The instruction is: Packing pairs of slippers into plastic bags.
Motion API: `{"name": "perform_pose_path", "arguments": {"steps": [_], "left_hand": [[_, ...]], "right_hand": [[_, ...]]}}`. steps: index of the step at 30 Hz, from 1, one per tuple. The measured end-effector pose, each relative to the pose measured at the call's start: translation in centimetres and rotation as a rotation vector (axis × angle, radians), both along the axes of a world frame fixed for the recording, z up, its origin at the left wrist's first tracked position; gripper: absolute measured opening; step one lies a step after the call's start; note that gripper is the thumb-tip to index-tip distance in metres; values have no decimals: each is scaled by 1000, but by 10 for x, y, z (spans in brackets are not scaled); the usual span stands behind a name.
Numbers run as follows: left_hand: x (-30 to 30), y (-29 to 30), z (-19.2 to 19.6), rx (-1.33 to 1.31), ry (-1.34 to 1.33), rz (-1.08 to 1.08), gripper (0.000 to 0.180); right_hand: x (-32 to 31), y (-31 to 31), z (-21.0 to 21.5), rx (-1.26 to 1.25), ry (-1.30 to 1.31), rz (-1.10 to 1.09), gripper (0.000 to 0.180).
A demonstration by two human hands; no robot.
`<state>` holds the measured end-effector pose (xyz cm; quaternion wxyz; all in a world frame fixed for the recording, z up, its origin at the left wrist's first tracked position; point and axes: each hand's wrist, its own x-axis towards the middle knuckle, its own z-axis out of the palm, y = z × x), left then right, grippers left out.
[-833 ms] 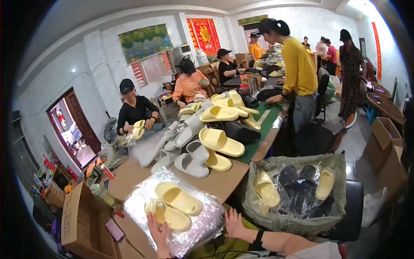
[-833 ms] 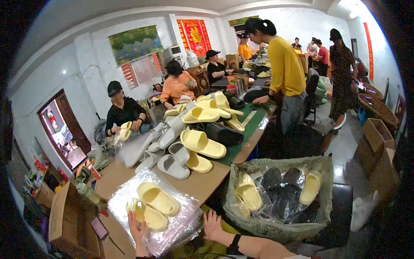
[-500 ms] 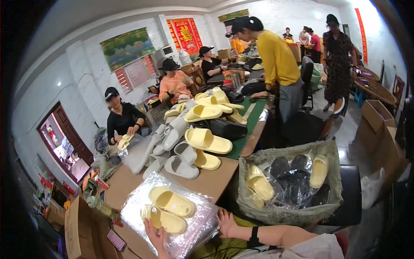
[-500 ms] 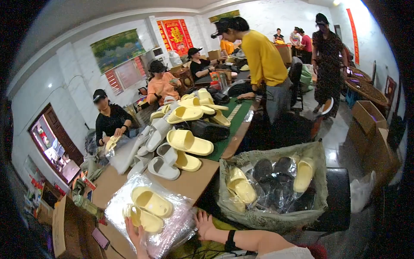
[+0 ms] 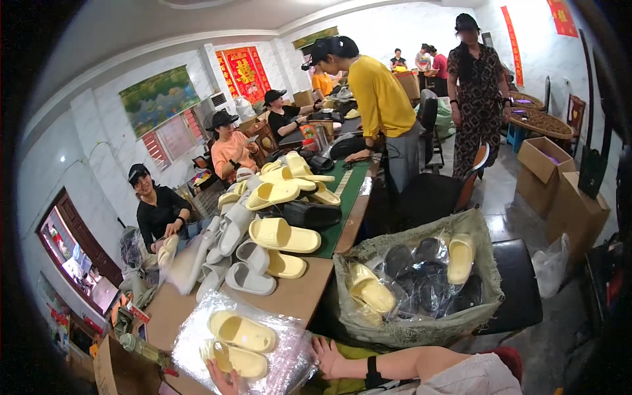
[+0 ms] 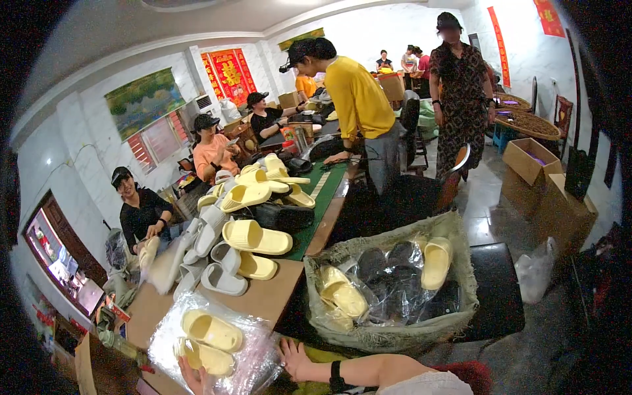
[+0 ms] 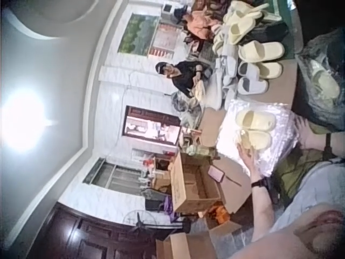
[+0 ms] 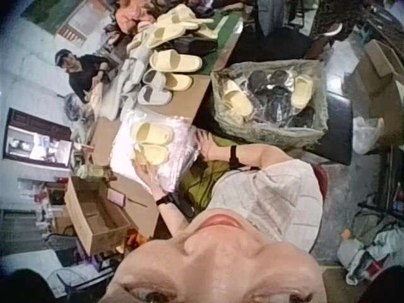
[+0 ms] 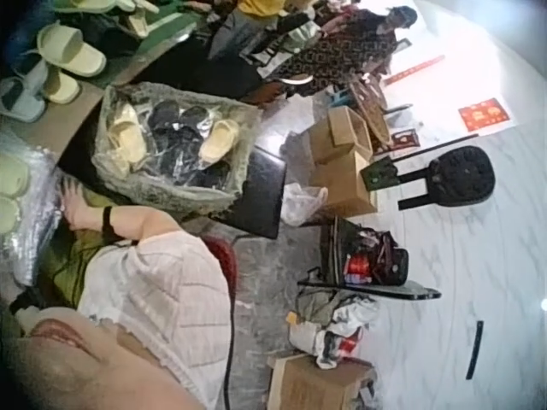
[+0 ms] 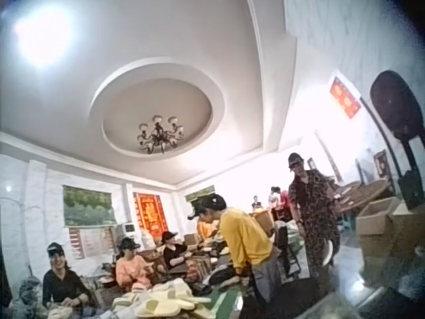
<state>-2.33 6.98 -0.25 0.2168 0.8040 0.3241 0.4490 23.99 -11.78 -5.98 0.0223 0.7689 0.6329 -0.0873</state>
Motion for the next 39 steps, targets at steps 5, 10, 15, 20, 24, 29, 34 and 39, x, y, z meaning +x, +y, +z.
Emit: {"name": "perform_pose_path", "arguments": {"steps": [5,10,15,20,24,29,34,39], "left_hand": [[-23,27,-33,-234,-118,67,78],[-24,30,-36,-81,-41,9,84],[-19,27,-33,-30,-17,38,72],[-3,7,2,-444,-290,-80,61],[-3,6,-3,-61,-60,-26,60],[-9,31,-20,-123,-205,18,56],[-18,22,-19,132,71,117,64],[-9,2,-1,84,67,195,62]], "right_hand": [[2,-5,12,59,48,-39,126],[15,-5,-10,130,219,18,125],[1,18,-16,23,109,30,117],[4,10,-5,3,67,41,117],[6,14,-2,19,92,20,119],[-1,18,-7,-25,9,-11,122],[1,20,-2,-140,-72,-4,120],[-1,19,-8,-120,-94,-17,121]]}}
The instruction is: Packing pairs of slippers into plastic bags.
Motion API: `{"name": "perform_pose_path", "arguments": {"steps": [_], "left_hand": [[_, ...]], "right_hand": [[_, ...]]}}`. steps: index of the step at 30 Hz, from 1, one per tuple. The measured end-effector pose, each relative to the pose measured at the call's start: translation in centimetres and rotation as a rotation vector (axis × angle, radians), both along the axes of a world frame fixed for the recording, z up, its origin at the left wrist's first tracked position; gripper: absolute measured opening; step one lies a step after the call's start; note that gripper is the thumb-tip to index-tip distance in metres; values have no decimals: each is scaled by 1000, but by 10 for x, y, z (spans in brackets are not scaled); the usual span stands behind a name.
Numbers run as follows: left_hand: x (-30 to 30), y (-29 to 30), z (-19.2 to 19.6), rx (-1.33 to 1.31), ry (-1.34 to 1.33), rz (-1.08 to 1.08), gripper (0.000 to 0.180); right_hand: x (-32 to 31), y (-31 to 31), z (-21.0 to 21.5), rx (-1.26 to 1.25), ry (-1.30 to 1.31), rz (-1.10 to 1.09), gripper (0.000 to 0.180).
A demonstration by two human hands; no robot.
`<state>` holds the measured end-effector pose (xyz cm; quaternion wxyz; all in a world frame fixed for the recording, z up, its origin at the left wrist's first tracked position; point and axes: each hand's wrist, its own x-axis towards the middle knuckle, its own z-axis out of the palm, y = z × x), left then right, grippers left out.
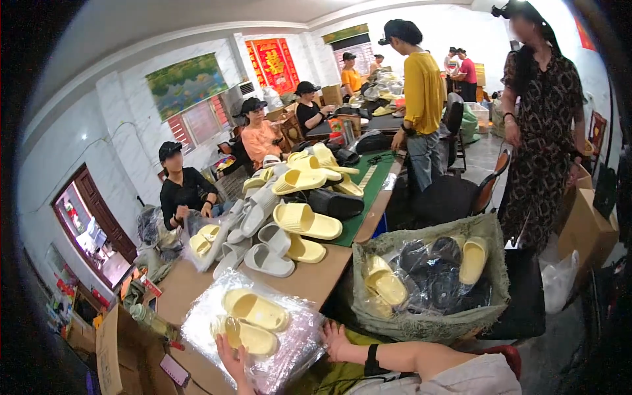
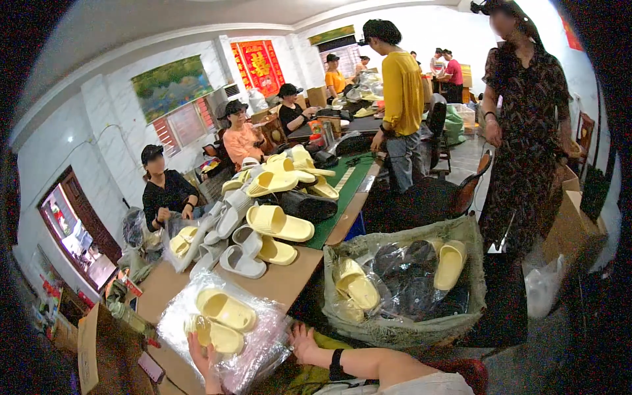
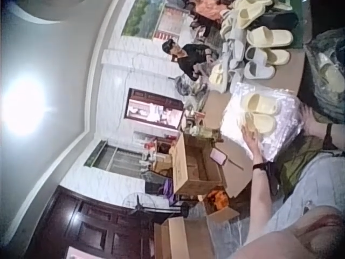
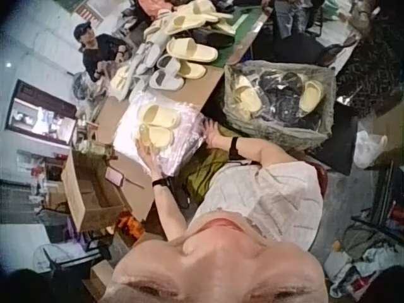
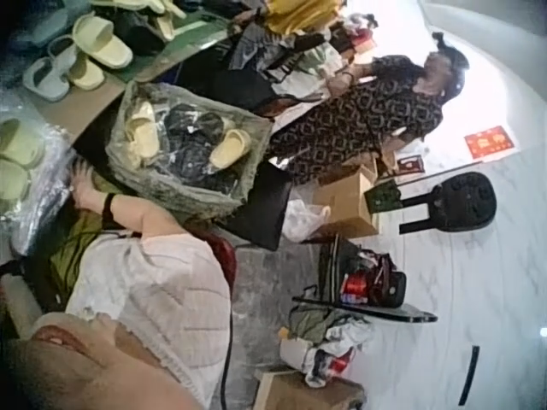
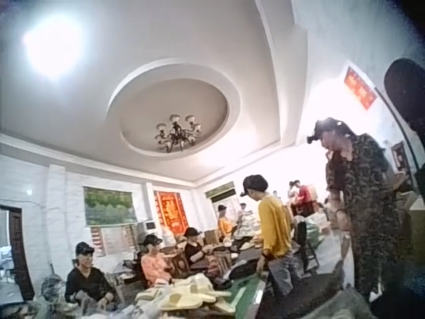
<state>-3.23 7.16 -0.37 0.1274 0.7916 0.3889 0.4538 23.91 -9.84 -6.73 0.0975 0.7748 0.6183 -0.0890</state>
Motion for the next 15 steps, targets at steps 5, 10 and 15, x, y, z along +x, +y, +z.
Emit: {"name": "perform_pose_path", "arguments": {"steps": [5,10,15], "left_hand": [[-2,0,-3,-41,-92,-17,61],[1,-1,2,-4,16,35,63],[-1,1,-2,-9,11,29,62]], "right_hand": [[-3,-4,4,50,-24,-33,122],[0,-3,0,105,-10,-42,124],[0,-6,-5,132,-7,-29,125]]}}
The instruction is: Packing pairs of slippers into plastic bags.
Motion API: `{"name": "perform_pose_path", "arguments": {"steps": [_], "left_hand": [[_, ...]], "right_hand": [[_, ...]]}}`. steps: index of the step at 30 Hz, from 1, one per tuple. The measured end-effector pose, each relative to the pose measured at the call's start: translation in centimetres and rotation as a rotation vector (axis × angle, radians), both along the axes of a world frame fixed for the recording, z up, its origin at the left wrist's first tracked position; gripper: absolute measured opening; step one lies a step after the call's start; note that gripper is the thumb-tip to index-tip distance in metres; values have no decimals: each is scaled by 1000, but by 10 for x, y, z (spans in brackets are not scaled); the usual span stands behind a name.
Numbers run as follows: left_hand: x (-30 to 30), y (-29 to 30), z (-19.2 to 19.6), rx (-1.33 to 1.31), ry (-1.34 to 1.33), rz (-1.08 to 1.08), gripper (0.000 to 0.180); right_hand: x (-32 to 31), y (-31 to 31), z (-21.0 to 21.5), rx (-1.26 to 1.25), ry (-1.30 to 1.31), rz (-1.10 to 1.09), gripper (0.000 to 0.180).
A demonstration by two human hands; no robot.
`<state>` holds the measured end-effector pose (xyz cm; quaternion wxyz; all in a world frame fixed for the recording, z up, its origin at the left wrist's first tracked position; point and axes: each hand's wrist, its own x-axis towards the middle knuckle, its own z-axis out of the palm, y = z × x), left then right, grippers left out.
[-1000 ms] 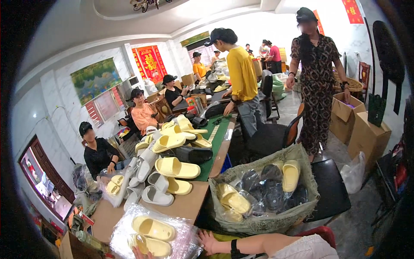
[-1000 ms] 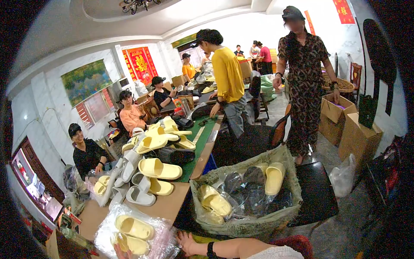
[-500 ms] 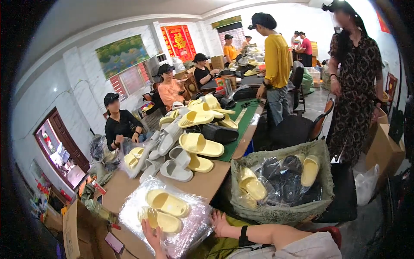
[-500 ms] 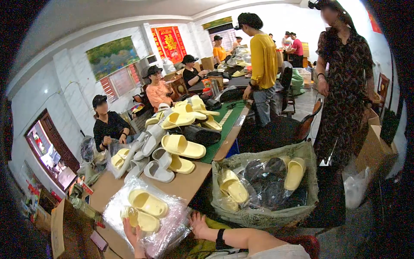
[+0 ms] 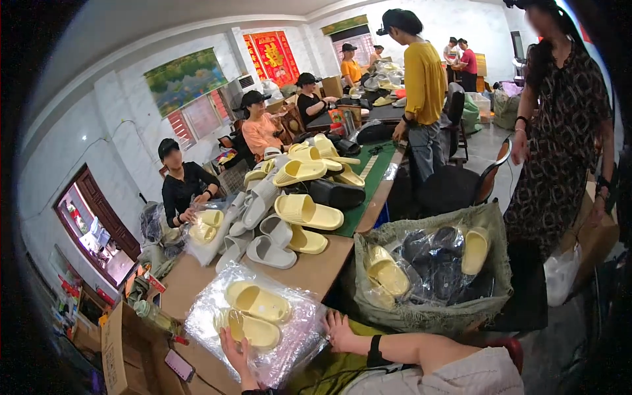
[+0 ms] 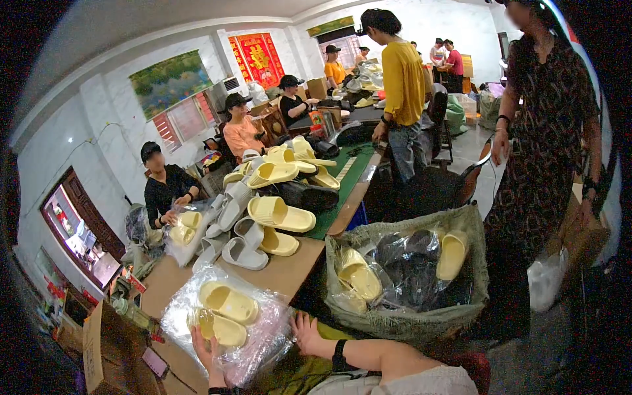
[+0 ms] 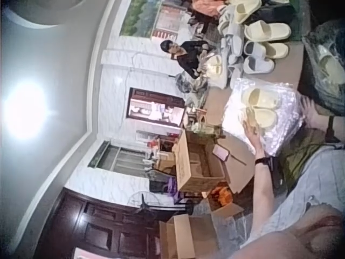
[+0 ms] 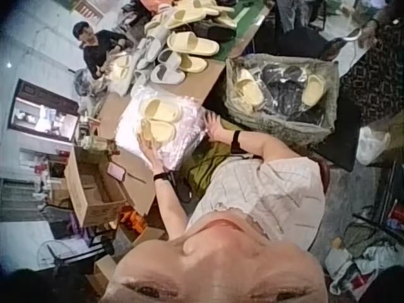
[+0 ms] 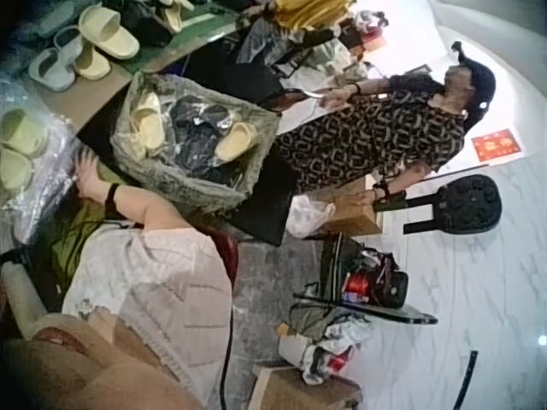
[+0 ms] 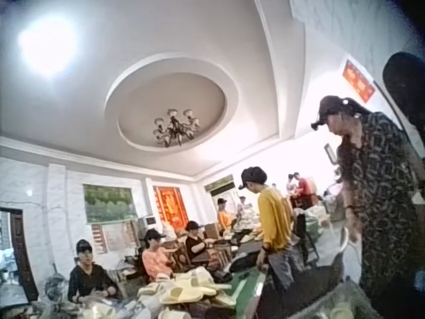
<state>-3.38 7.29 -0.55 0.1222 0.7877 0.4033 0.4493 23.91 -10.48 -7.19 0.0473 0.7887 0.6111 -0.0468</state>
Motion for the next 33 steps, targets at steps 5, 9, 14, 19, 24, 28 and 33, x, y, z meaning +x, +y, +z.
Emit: {"name": "perform_pose_path", "arguments": {"steps": [5,9,14,19,24,28,33], "left_hand": [[1,-2,2,-10,32,10,61],[3,-15,14,-91,7,-20,59],[12,-20,19,-97,-29,-25,60],[18,-33,29,-142,-126,-54,57],[29,-30,34,-114,-128,-64,56],[18,-22,22,-141,-160,-70,56],[14,-25,25,-125,-61,-1,56]], "right_hand": [[4,-1,7,5,55,-17,124],[2,4,0,-3,12,-28,124],[3,-1,14,-75,96,-32,123],[17,1,11,4,352,16,128],[116,0,-24,265,1061,199,87],[178,-46,-22,-271,770,-24,57],[204,-123,-9,-510,223,45,56]]}}
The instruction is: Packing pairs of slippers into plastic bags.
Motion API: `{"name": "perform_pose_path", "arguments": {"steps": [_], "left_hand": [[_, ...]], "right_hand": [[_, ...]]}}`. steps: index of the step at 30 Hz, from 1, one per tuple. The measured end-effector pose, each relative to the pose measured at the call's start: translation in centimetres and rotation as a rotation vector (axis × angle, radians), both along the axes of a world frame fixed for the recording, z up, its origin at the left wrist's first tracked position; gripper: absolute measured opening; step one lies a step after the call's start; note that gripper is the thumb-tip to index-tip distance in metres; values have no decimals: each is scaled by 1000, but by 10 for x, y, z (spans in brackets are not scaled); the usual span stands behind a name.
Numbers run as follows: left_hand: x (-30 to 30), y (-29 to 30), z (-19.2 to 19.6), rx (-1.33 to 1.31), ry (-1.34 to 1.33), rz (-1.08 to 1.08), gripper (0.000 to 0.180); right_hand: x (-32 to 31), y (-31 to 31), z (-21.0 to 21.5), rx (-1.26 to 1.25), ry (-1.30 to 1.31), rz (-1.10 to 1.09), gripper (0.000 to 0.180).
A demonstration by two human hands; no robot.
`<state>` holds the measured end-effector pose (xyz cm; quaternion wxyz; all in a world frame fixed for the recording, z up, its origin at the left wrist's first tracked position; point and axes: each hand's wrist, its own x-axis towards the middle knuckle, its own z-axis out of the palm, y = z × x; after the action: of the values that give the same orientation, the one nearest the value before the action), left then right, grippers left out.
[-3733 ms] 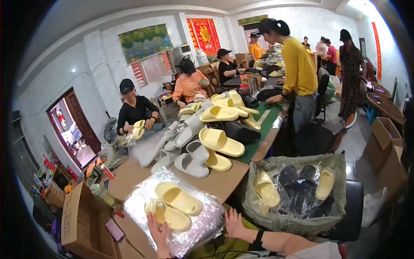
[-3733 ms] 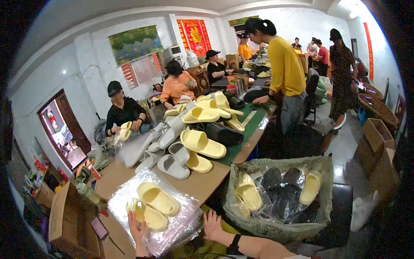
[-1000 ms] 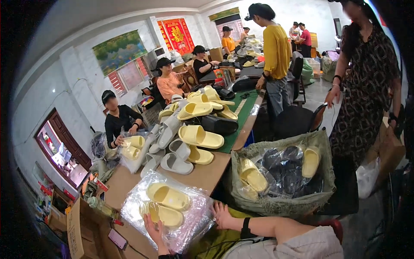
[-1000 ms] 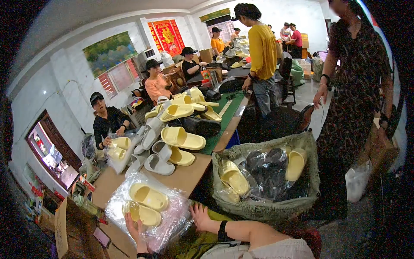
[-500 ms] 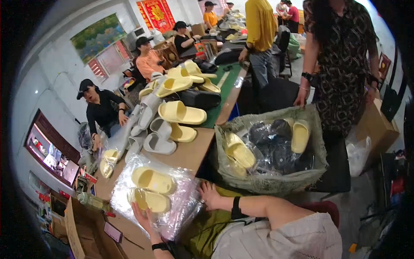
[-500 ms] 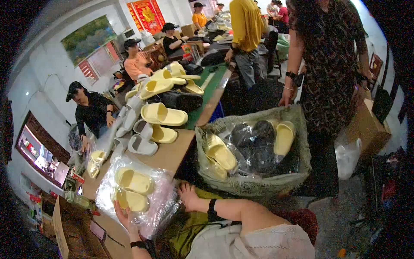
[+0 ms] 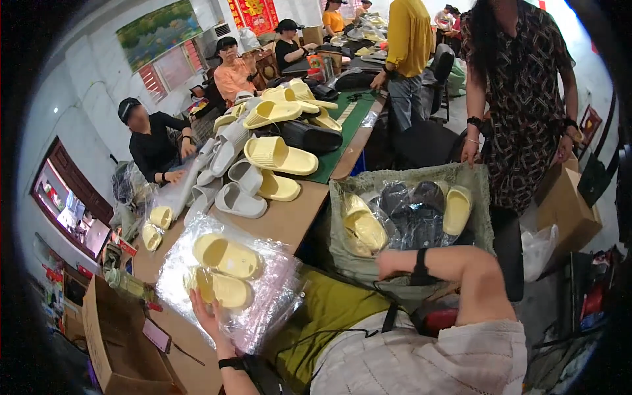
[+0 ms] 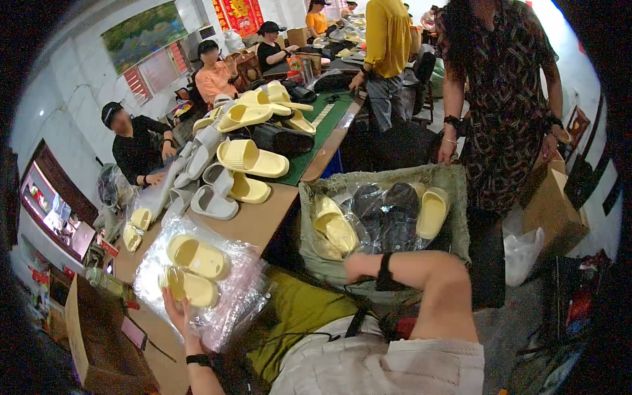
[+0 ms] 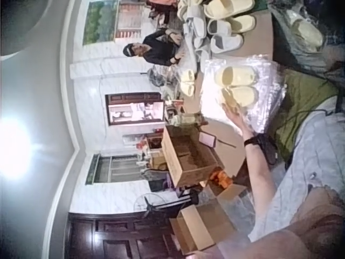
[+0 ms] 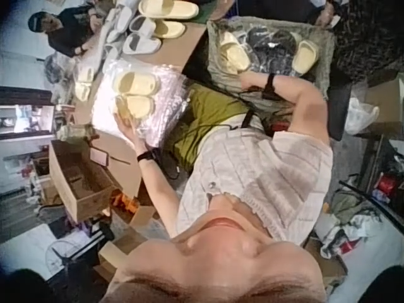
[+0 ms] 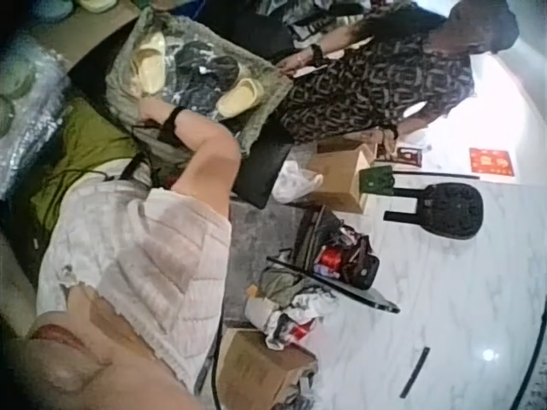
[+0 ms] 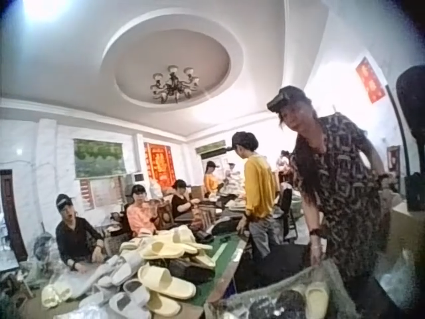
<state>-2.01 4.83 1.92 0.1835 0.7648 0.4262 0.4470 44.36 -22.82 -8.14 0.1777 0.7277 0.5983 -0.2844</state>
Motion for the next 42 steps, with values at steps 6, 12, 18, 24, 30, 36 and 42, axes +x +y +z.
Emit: {"name": "perform_pose_path", "arguments": {"steps": [6,12,18,24,30,36,42], "left_hand": [[-7,13,-12,49,23,-25,54],[-6,18,-13,34,5,-30,54],[-11,17,-16,81,58,-14,55],[1,-2,3,20,32,-11,56],[9,-5,5,-63,-142,-83,54],[9,-6,8,-106,-143,-108,62],[10,-8,12,-71,-86,-85,60]], "right_hand": [[19,-98,73,-15,-400,-78,55],[14,-150,92,-327,-190,-18,41],[-4,-160,138,391,-88,-376,23],[-16,-168,173,795,44,-480,20],[-15,-170,209,942,33,-427,21],[48,-193,239,883,-5,-794,42],[87,-292,213,77,-191,-1148,87]]}}
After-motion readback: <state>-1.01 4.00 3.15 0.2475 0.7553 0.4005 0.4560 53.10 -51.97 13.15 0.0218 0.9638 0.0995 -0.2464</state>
